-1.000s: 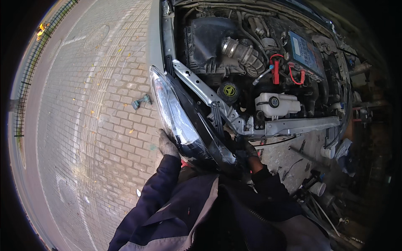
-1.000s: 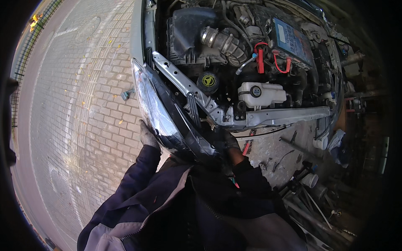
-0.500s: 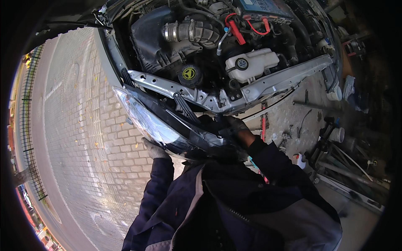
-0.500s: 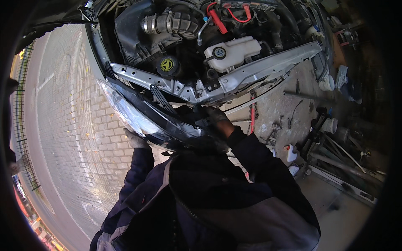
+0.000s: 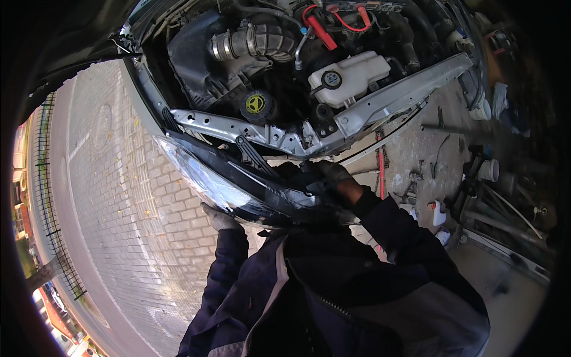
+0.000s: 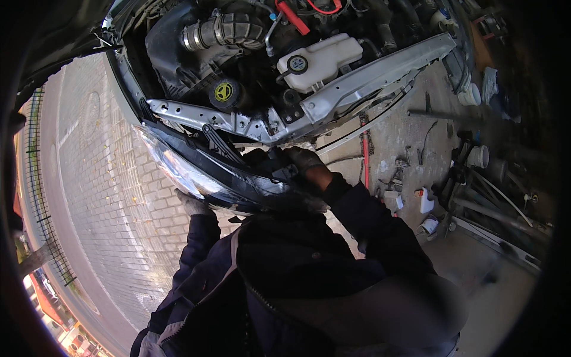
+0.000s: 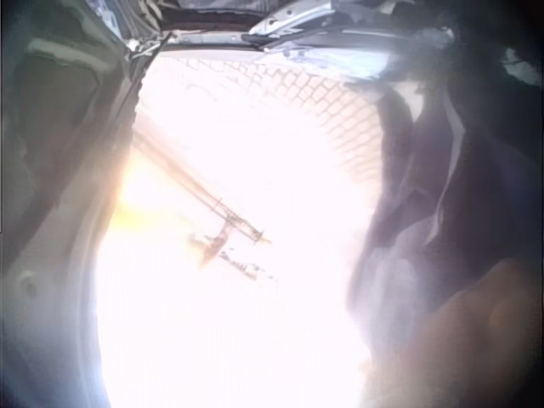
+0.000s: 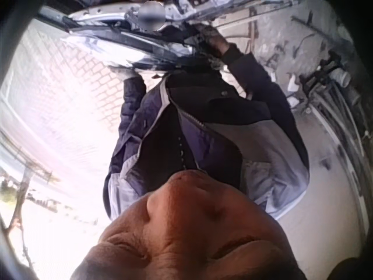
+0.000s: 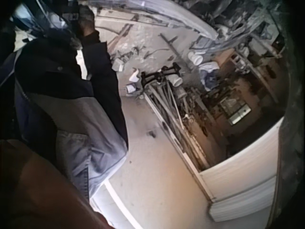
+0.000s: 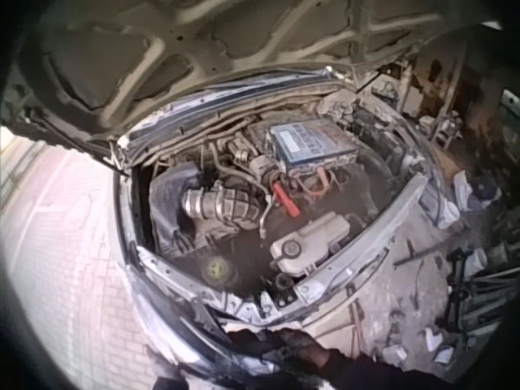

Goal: The person uses pliers to loosen and remove a hose clamp from a black rubber hose in the engine bay, then retrieves a headlight assembly and positions it into the front of the vehicle. The task ends with the headlight being aligned but not fully secured.

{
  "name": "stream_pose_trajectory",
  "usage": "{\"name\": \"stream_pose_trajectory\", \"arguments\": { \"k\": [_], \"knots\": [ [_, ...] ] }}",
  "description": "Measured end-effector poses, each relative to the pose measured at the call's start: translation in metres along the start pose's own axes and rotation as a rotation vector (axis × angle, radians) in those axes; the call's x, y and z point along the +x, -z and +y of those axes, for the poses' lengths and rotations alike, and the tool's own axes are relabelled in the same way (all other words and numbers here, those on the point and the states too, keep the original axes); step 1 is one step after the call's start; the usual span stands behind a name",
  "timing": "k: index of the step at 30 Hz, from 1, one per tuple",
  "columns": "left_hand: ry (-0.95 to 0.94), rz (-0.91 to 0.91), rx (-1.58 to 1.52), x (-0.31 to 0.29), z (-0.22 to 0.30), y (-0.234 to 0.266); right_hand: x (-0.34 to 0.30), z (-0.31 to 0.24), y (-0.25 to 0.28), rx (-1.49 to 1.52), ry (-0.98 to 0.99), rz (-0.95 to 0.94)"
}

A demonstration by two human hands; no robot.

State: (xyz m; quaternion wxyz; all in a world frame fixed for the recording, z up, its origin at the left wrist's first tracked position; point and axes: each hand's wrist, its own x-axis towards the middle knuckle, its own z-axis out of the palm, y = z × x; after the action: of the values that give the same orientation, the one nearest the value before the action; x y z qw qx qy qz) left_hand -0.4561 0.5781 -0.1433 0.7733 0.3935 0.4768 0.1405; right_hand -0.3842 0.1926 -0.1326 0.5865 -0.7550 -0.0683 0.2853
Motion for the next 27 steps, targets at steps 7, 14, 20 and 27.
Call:
{"name": "stream_pose_trajectory", "arguments": {
  "k": [7, 14, 20, 27],
  "knots": [
    [0.009, 0.067, 0.015, 0.002, -0.002, 0.003, 0.001, 0.003, 0.000, -0.145, 0.063, 0.024],
    [-0.013, 0.099, 0.036, 0.013, -0.010, 0.013, -0.003, -0.011, -0.004, 0.205, -0.052, 0.015],
    [-0.024, 0.073, 0.048, 0.008, -0.008, 0.010, 0.000, -0.008, -0.005, 0.224, -0.129, 0.009],
    [-0.034, 0.113, 0.070, -0.005, -0.002, 0.002, 0.000, -0.001, -0.007, 0.310, -0.088, 0.018]
  ]
}}
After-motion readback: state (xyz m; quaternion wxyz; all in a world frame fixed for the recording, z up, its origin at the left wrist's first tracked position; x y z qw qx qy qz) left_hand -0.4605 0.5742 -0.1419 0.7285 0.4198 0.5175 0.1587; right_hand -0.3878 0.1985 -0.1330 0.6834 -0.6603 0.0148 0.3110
